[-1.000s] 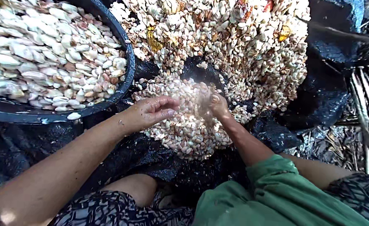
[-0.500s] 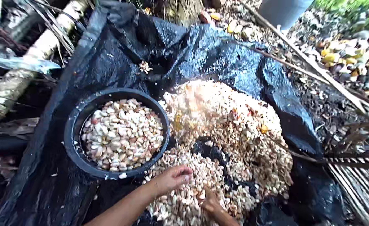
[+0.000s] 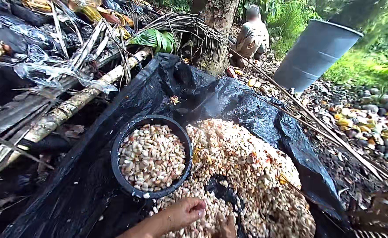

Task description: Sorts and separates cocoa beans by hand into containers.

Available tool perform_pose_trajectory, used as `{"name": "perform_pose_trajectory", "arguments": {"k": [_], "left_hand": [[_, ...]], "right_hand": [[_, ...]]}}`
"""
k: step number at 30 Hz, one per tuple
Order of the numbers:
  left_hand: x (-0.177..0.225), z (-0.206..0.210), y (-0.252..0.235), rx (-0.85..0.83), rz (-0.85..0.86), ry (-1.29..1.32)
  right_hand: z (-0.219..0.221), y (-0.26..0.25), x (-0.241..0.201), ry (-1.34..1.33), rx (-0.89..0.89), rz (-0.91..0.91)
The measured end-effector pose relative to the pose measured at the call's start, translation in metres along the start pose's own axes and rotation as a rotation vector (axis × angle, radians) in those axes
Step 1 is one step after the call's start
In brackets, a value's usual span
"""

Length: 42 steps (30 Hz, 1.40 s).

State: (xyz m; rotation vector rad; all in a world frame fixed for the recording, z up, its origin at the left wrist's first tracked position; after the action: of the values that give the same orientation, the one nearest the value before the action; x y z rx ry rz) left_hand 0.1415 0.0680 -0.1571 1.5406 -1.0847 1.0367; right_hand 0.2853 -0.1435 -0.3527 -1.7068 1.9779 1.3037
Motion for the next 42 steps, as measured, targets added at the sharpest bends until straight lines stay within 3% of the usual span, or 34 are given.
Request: {"name": "perform_pose_trajectory", "arguments": {"k": [3, 5, 9, 14, 18, 23, 26, 28, 31, 34, 36, 38, 40, 42], "left_hand": [[-0.002, 0.001, 0.000, -0.020, -0.027, -0.032], [0.001, 0.003, -0.003, -0.038, -0.034, -0.059], [0.003, 0.002, -0.003, -0.037, -0.020, -0.067], [-0.005, 0.002, -0.002, -0.020, -0.044, -0.070], [-0.011, 0.011, -0.004, -0.056, -0.080, -0.077], [-0.015, 0.032, -0.005, -0.142, -0.174, 0.138], [-0.011, 0.034, -0.002, -0.078, -0.221, 0.466], [-0.007, 0.032, 0.000, -0.060, -0.230, 0.638], [0.002, 0.028, 0.001, -0.046, -0.144, 0.756], [0.001, 0.023, -0.004, -0.002, -0.136, 0.768], [-0.002, 0.019, 0.001, 0.048, -0.215, 0.601], [-0.008, 0.013, 0.007, 0.038, -0.270, 0.418], [-0.022, 0.005, 0.009, 0.055, -0.277, 0.311], [-0.030, 0.001, 0.011, 0.069, -0.234, 0.229]], "right_hand": [[0.043, 0.035, -0.023, 0.365, -0.162, -0.179], [0.046, 0.045, -0.028, 0.357, -0.262, -0.216], [0.030, 0.057, -0.037, 0.115, -0.361, -0.166], [-0.004, 0.089, -0.105, -0.113, -0.319, -0.286], [-0.004, 0.097, -0.130, -0.312, -0.291, -0.209], [0.022, 0.129, -0.179, -0.894, -0.565, -0.158], [0.016, 0.153, -0.210, -0.888, -0.670, -0.361], [0.006, 0.168, -0.225, -0.622, -0.664, -0.644], [-0.002, 0.197, -0.238, -0.132, -0.496, -1.129], [-0.008, 0.199, -0.228, 0.059, -0.440, -1.302], [-0.027, 0.163, -0.208, 0.079, -0.433, -1.172], [-0.063, 0.073, -0.155, 0.124, -0.271, -0.843], [-0.119, -0.024, -0.066, 0.320, 0.002, -0.488], [-0.158, -0.068, 0.040, 0.444, 0.154, -0.130]]}}
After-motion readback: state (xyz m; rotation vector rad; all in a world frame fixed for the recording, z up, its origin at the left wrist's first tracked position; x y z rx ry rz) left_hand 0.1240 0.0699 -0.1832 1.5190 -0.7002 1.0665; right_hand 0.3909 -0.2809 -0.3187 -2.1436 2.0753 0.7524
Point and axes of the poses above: each hand's wrist, its own y-axis away from the middle knuckle, its own z-axis out of the palm, x = y × z, the point moved 10 cm from there along -y, towards the middle knuckle, and after that the axes turned 10 degrees about x, right-handed, at the moved point
